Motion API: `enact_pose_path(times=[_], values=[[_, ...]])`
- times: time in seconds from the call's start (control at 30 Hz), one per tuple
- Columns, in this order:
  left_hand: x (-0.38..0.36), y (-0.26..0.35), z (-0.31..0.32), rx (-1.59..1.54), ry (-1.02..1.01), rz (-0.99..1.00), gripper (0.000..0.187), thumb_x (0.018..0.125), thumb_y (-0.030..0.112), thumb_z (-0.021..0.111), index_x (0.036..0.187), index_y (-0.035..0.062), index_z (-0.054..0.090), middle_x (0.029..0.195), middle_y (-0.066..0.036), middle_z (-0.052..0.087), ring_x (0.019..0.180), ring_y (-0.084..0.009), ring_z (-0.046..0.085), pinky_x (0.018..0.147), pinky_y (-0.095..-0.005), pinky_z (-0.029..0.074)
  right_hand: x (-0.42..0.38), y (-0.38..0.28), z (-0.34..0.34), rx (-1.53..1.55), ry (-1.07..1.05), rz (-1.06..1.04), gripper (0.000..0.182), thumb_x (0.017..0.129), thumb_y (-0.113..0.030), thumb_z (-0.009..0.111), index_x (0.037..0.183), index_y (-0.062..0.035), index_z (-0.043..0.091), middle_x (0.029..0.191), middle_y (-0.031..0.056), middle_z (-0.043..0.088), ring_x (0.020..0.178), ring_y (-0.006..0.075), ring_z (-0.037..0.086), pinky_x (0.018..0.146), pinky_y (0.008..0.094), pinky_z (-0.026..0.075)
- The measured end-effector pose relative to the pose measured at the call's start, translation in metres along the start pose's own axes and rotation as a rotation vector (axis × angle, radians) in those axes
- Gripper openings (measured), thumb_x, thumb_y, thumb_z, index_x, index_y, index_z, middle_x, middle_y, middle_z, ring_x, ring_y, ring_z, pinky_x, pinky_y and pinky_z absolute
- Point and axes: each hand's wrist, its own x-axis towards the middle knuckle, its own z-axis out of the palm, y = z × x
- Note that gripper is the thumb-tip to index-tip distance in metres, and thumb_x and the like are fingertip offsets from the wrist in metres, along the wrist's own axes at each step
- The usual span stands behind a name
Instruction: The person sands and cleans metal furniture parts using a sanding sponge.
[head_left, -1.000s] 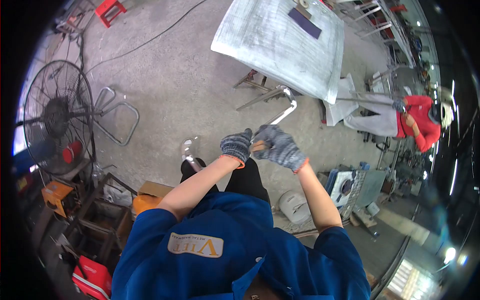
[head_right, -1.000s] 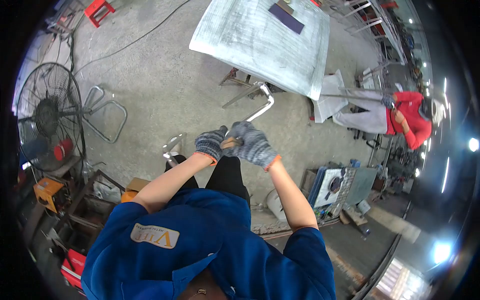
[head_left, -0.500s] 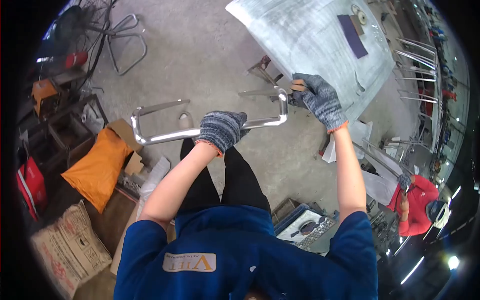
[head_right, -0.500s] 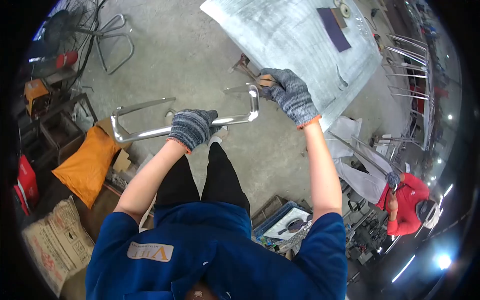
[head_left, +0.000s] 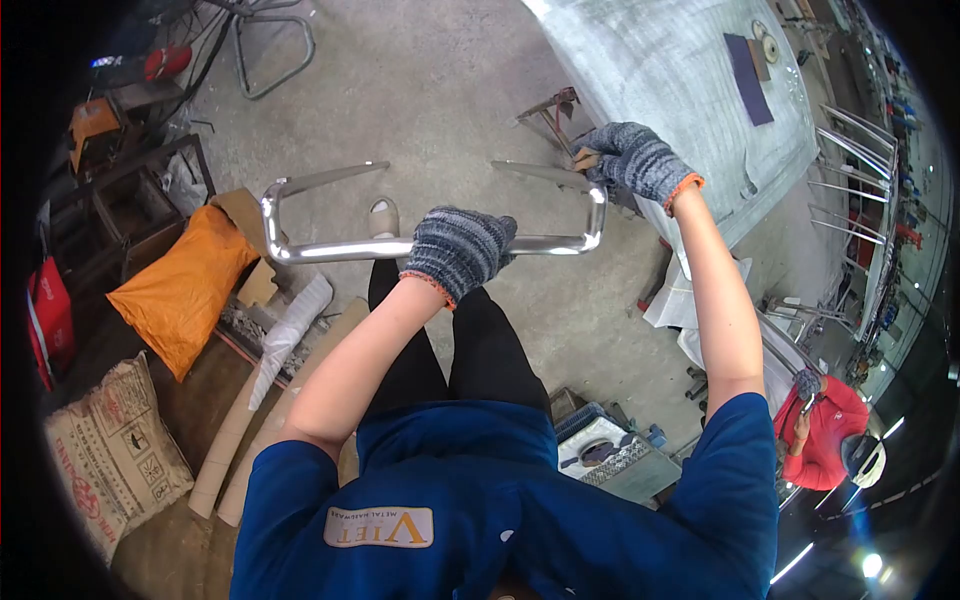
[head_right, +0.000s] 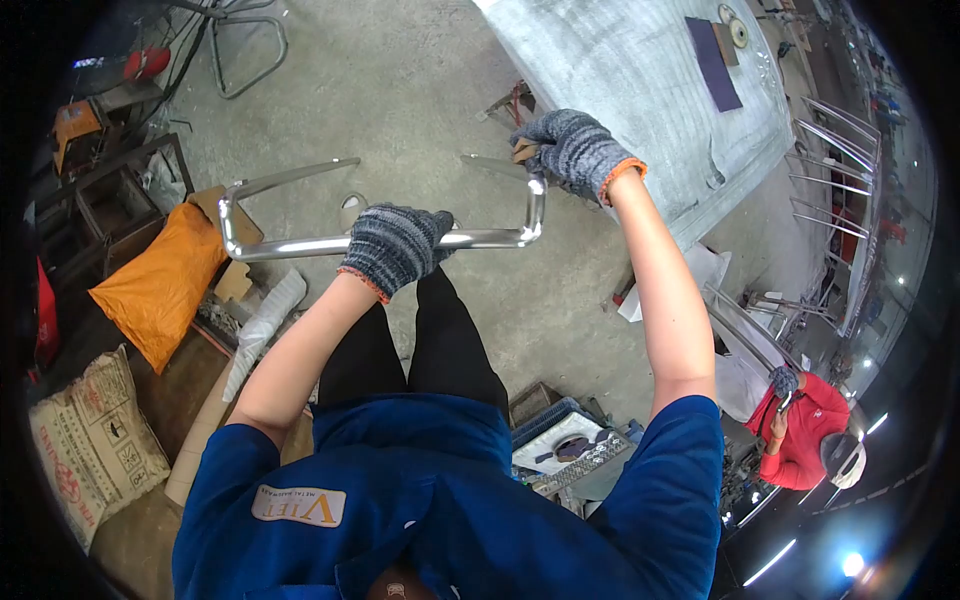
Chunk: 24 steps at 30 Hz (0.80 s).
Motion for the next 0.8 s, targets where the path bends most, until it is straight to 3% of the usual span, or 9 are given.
enact_pose_path(times=[0.03,0.1,0.17,0.23,0.37,0.4,0.47,0.7,0.8], values=[[-0.001,0.0,0.001,-0.004,-0.004,-0.007,0.021,0.086,0.033,0.064,0.094,0.0137,0.066,0.074,-0.008,0.07,0.069,-0.0272,0.07,0.063,-0.0443,0.054,0.002,-0.001,0.001,0.011,-0.038,-0.015,0.026,0.083,-0.006,0.069,0.11,-0.0064,0.073,0.096,0.0075,0.074,0.086,0.0141,0.069,0.082,0.0283,0.055],[0.0,0.001,0.003,0.013,0.012,0.002,0.019,0.086,0.031,0.063,0.094,0.0139,0.066,0.074,-0.008,0.07,0.07,-0.0276,0.07,0.062,-0.0446,0.053,0.004,-0.001,-0.004,-0.005,-0.145,0.057,0.031,0.084,0.004,0.063,0.115,0.005,0.066,0.102,0.0102,0.073,0.094,0.0162,0.068,0.087,0.0289,0.055],[0.002,-0.002,0.007,0.005,0.01,-0.005,0.017,0.086,0.029,0.061,0.094,0.0142,0.066,0.074,-0.008,0.07,0.071,-0.0284,0.07,0.062,-0.045,0.054,0.004,0.004,-0.005,0.033,-0.15,0.028,0.024,0.083,-0.008,0.072,0.107,-0.0062,0.074,0.096,0.0075,0.075,0.085,0.0134,0.069,0.081,0.0284,0.055],[0.006,-0.004,0.004,0.016,-0.025,-0.019,0.026,0.085,0.038,0.065,0.098,0.0156,0.066,0.077,-0.008,0.07,0.072,-0.0292,0.069,0.063,-0.0441,0.054,0.0,-0.004,-0.003,0.036,-0.146,0.085,0.025,0.084,-0.01,0.073,0.109,-0.0063,0.074,0.094,0.0072,0.075,0.083,0.0131,0.069,0.079,0.0283,0.056],[0.015,-0.006,-0.006,0.024,-0.07,-0.058,0.026,0.086,0.036,0.065,0.1,0.0151,0.067,0.081,-0.009,0.071,0.077,-0.0291,0.07,0.067,-0.0441,0.054,-0.005,-0.005,-0.002,-0.102,-0.021,-0.025,0.027,0.081,-0.01,0.076,0.107,-0.0068,0.074,0.094,0.0082,0.075,0.082,0.0163,0.069,0.078,0.0303,0.056],[0.014,-0.005,-0.012,0.007,-0.039,-0.046,0.016,0.086,0.023,0.058,0.095,0.0155,0.069,0.082,-0.01,0.072,0.077,-0.0293,0.071,0.066,-0.0455,0.056,-0.007,-0.008,-0.002,-0.216,0.038,-0.068,0.027,0.08,-0.011,0.076,0.107,-0.0074,0.074,0.094,0.0091,0.074,0.083,0.019,0.069,0.08,0.0317,0.055],[0.015,-0.006,-0.013,0.021,-0.035,-0.056,0.016,0.086,0.023,0.058,0.095,0.0156,0.069,0.082,-0.009,0.072,0.078,-0.0293,0.071,0.066,-0.0455,0.056,-0.013,-0.01,0.003,-0.345,0.132,-0.097,0.027,0.079,-0.012,0.075,0.105,-0.0106,0.075,0.092,0.0123,0.07,0.085,0.0273,0.066,0.082,0.036,0.053],[0.014,-0.004,-0.01,0.026,-0.048,-0.082,0.016,0.085,0.023,0.059,0.096,0.0163,0.07,0.085,-0.009,0.072,0.08,-0.0289,0.072,0.068,-0.0454,0.056,-0.044,-0.013,0.033,-0.417,0.451,-0.231,0.022,0.081,-0.009,0.071,0.104,-0.0105,0.074,0.086,0.0129,0.067,0.08,0.0292,0.065,0.075,0.0363,0.052],[0.016,-0.003,-0.01,0.015,-0.075,-0.095,0.018,0.085,0.028,0.063,0.097,0.0164,0.069,0.086,-0.009,0.072,0.082,-0.0288,0.071,0.069,-0.0451,0.056,-0.058,-0.022,0.045,-0.358,0.523,-0.235,0.031,0.078,0.0,0.065,0.107,-0.0117,0.072,0.09,0.0128,0.066,0.082,0.0301,0.064,0.076,0.0374,0.052]])
